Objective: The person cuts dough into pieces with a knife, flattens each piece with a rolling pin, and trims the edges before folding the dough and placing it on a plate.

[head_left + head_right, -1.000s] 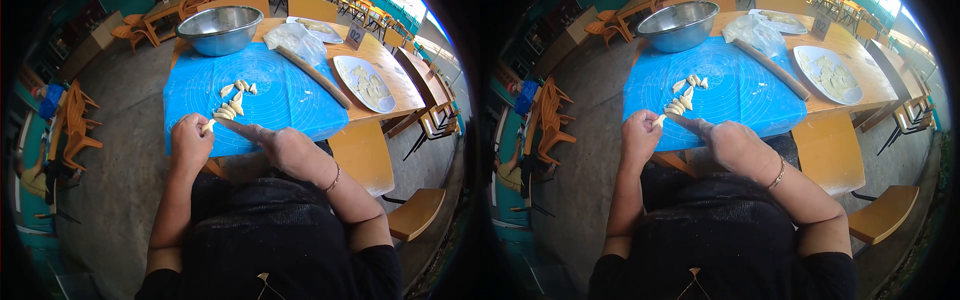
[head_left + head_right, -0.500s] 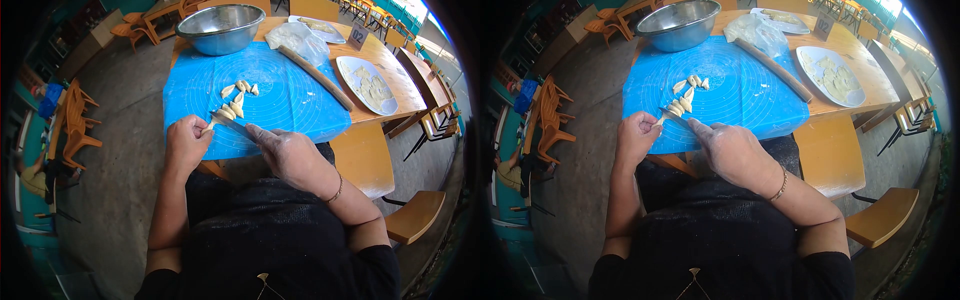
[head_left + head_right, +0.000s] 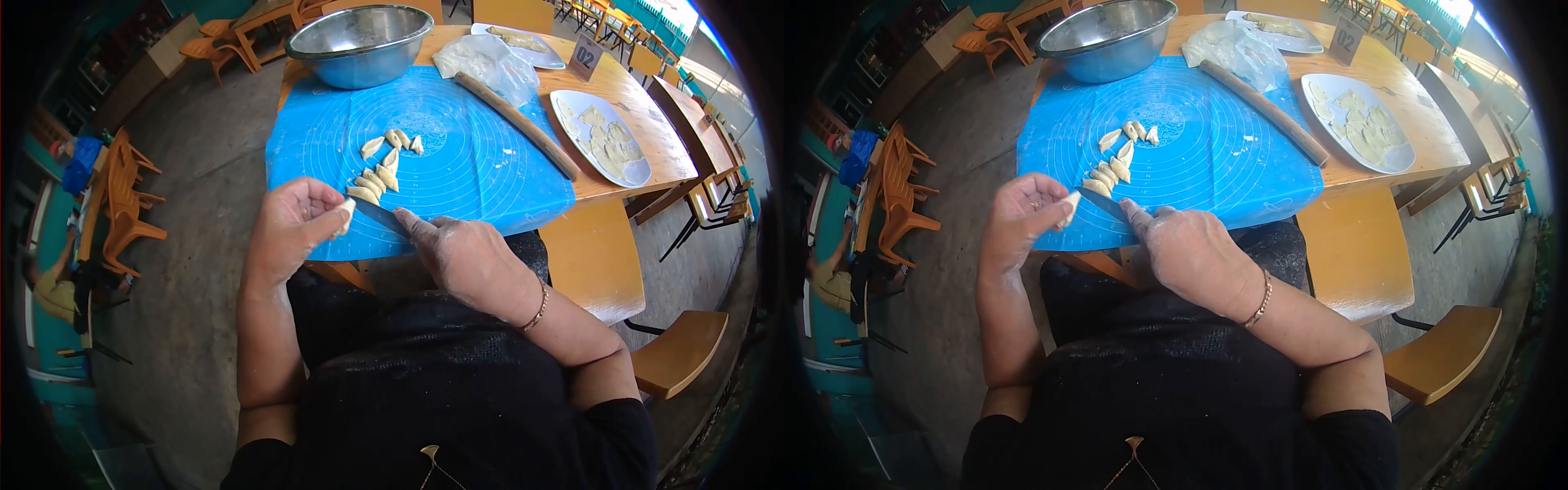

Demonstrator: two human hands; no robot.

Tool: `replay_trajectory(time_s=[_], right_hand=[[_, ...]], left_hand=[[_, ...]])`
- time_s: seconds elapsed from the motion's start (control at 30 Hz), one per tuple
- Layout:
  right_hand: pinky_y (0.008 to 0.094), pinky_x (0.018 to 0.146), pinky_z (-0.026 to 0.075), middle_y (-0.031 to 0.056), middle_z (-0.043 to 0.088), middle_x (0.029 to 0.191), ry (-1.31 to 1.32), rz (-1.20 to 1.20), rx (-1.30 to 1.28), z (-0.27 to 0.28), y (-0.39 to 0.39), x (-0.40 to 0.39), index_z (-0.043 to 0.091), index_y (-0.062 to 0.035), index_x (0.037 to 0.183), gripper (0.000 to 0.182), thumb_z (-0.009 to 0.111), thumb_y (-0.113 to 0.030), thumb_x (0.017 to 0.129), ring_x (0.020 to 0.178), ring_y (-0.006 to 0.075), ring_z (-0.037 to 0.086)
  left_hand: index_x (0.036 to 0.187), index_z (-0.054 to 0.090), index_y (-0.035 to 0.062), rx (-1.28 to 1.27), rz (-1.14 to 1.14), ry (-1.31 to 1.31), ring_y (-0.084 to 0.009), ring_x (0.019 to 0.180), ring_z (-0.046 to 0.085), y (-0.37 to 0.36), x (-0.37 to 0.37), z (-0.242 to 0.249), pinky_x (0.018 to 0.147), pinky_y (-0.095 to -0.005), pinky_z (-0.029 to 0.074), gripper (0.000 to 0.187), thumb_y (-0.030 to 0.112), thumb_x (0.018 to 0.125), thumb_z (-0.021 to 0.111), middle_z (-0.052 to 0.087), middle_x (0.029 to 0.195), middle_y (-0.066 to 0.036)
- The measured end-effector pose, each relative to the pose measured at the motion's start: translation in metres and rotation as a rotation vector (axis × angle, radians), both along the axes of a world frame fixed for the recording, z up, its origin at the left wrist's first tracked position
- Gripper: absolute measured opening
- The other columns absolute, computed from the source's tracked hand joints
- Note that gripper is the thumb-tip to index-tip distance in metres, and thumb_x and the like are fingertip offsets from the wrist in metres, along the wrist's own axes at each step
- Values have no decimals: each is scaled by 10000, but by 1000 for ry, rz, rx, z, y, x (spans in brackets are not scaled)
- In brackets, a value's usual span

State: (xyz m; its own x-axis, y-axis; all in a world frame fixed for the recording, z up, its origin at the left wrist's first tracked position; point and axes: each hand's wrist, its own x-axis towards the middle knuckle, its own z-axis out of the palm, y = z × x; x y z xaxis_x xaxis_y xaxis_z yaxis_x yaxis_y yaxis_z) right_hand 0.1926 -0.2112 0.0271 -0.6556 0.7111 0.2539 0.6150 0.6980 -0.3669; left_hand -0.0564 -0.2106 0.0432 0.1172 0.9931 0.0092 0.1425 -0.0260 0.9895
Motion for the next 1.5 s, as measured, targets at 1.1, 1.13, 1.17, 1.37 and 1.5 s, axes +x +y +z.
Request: replay_trajectory(time_s=[1.1,1.13,1.17,1.37,1.5], right_hand=[[442,880,461,147,600,964,76,-405,457,-42,128,35,718,-73,1079,265,517,-124,913,994,322,583],[442,880,461,147,600,964,75,-408,455,-42,128,35,718,-73,1079,265,517,-124,913,994,322,583],[446,879,462,149,600,964,75,-418,448,-43,127,35,714,-71,1076,260,526,-124,904,996,323,582],[453,862,467,156,599,942,66,-448,475,-41,126,34,693,-59,1029,220,563,-122,863,975,327,585],[453,851,465,157,597,921,80,-454,494,-42,127,34,684,-53,995,193,571,-122,854,950,330,586]], left_hand=[[1128,674,-11,602,273,1219,-361,1056,582,54,26,-26,938,-448,438,308,91,838,704,656,1091,-166],[1128,674,-11,602,269,1218,-361,1056,582,60,21,-28,938,-448,438,308,91,838,704,656,1091,-166],[1125,677,-8,601,254,1219,-357,1055,584,66,15,-32,942,-449,429,304,94,840,702,662,1078,-162],[1129,685,8,649,232,1274,-335,1035,594,82,21,-24,940,-447,405,299,123,853,688,673,1051,-151],[1068,694,27,569,234,1394,-332,1016,603,107,19,-25,917,-451,409,230,137,867,675,673,1026,-151]])
